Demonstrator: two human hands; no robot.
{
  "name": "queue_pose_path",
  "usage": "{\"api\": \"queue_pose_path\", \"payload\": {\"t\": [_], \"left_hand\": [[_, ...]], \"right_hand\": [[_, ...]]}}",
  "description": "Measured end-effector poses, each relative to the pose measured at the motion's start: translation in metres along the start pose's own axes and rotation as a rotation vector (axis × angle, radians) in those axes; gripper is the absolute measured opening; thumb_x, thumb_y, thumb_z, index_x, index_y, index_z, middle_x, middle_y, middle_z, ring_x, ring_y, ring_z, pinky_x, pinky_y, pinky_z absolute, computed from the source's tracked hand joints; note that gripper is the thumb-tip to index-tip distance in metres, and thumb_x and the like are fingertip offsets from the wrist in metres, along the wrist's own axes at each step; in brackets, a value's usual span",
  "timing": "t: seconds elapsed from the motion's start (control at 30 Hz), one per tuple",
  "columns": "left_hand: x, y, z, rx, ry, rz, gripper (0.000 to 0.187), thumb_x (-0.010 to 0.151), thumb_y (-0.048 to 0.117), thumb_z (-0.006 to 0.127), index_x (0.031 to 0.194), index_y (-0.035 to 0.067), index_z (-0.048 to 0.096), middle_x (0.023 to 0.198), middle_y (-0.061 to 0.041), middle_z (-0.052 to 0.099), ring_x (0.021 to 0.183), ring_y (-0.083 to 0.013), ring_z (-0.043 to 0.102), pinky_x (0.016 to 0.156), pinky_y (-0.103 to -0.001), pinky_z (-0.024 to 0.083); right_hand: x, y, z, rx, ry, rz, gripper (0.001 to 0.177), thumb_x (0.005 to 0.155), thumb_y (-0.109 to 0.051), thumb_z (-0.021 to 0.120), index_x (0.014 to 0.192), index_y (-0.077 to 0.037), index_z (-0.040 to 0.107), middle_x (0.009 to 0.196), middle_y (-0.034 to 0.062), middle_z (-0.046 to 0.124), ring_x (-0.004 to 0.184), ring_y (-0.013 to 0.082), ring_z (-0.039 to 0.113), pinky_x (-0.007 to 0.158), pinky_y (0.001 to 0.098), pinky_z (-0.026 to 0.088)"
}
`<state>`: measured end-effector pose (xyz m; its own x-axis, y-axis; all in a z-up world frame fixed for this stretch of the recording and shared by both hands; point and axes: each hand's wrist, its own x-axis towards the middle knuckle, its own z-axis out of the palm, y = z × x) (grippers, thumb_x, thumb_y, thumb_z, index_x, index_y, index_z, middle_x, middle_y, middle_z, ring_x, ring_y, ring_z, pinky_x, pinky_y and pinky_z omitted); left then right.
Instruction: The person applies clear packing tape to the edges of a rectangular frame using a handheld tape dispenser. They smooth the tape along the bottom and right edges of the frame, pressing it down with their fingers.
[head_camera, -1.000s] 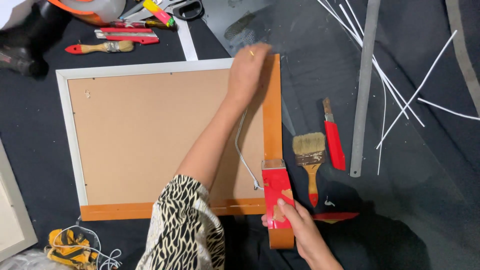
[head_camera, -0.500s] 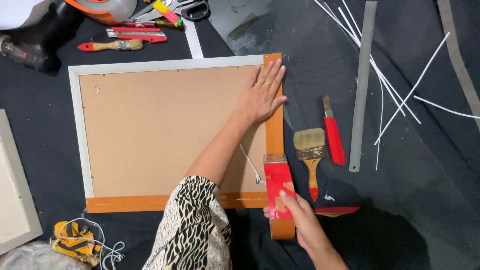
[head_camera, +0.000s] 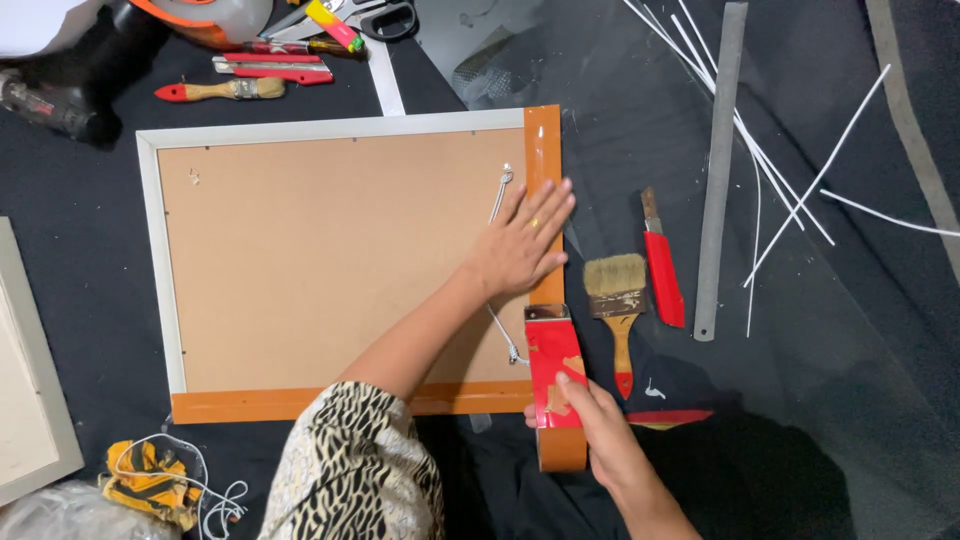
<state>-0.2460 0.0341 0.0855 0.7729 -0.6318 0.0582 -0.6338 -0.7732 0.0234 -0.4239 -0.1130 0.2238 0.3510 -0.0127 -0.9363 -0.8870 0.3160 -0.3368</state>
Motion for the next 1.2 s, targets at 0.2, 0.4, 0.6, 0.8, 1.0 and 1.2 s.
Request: {"api": "queue_pose_path", "payload": {"t": [0.2, 0.4, 0.6, 0.8, 1.0, 1.2], "left_hand": [[-0.023, -0.007, -0.004, -0.107, -0.033, 0.336, 0.075, 0.109, 0.063, 0.015, 0.168, 0.016, 0.014, 0.175, -0.002, 0.013, 0.161, -0.0218, 0.007, 0.128, -0.049, -0.002], [0.029, 0.001, 0.015, -0.129, -0.014, 0.020, 0.078, 0.102, 0.053, 0.035, 0.165, 0.008, 0.026, 0.173, -0.008, 0.018, 0.160, -0.0217, 0.015, 0.129, -0.048, 0.005], [0.071, -0.017, 0.026, 0.078, 0.213, -0.202, 0.065, 0.110, 0.047, 0.045, 0.165, 0.012, 0.039, 0.171, -0.007, 0.022, 0.159, -0.0253, 0.016, 0.129, -0.052, 0.008], [0.007, 0.023, 0.004, 0.024, 0.016, -0.189, 0.074, 0.110, 0.053, 0.033, 0.166, 0.007, 0.022, 0.172, -0.012, 0.017, 0.160, -0.0282, 0.014, 0.128, -0.051, 0.011], [-0.024, 0.009, -0.010, -0.170, -0.032, 0.141, 0.078, 0.107, 0.060, 0.030, 0.166, 0.011, 0.017, 0.173, -0.015, 0.013, 0.161, -0.0301, 0.017, 0.130, -0.047, 0.008], [0.042, -0.014, 0.015, 0.069, 0.058, -0.314, 0.091, 0.107, 0.070, 0.019, 0.165, 0.001, 0.018, 0.172, -0.016, 0.017, 0.160, -0.0301, 0.009, 0.130, -0.047, 0.002]], "right_hand": [[-0.005, -0.006, 0.003, -0.003, 0.001, 0.022, 0.051, 0.093, -0.029, 0.060, 0.126, 0.009, 0.065, 0.092, 0.0340, 0.076, 0.079, 0.0400, 0.074, 0.079, 0.0437, 0.058], [-0.005, -0.007, 0.005, -0.001, 0.025, 0.043, 0.051, 0.093, -0.029, 0.059, 0.127, 0.009, 0.065, 0.094, 0.0353, 0.076, 0.080, 0.0412, 0.073, 0.080, 0.0453, 0.058], [0.003, 0.001, -0.002, 0.003, -0.012, 0.033, 0.053, 0.092, -0.029, 0.059, 0.127, 0.010, 0.066, 0.094, 0.0346, 0.077, 0.080, 0.0407, 0.074, 0.079, 0.0451, 0.059], [0.003, -0.003, 0.000, -0.007, -0.011, 0.009, 0.048, 0.093, -0.025, 0.060, 0.118, 0.014, 0.068, 0.089, 0.0360, 0.076, 0.077, 0.0412, 0.074, 0.078, 0.0453, 0.060], [0.002, 0.000, 0.002, 0.018, 0.008, 0.053, 0.049, 0.092, -0.026, 0.062, 0.125, 0.011, 0.066, 0.091, 0.0352, 0.075, 0.079, 0.0392, 0.073, 0.078, 0.0447, 0.059], [-0.002, -0.007, 0.005, 0.025, 0.020, 0.058, 0.054, 0.090, -0.027, 0.062, 0.131, 0.008, 0.064, 0.095, 0.0347, 0.075, 0.082, 0.0404, 0.073, 0.079, 0.0472, 0.060]]}}
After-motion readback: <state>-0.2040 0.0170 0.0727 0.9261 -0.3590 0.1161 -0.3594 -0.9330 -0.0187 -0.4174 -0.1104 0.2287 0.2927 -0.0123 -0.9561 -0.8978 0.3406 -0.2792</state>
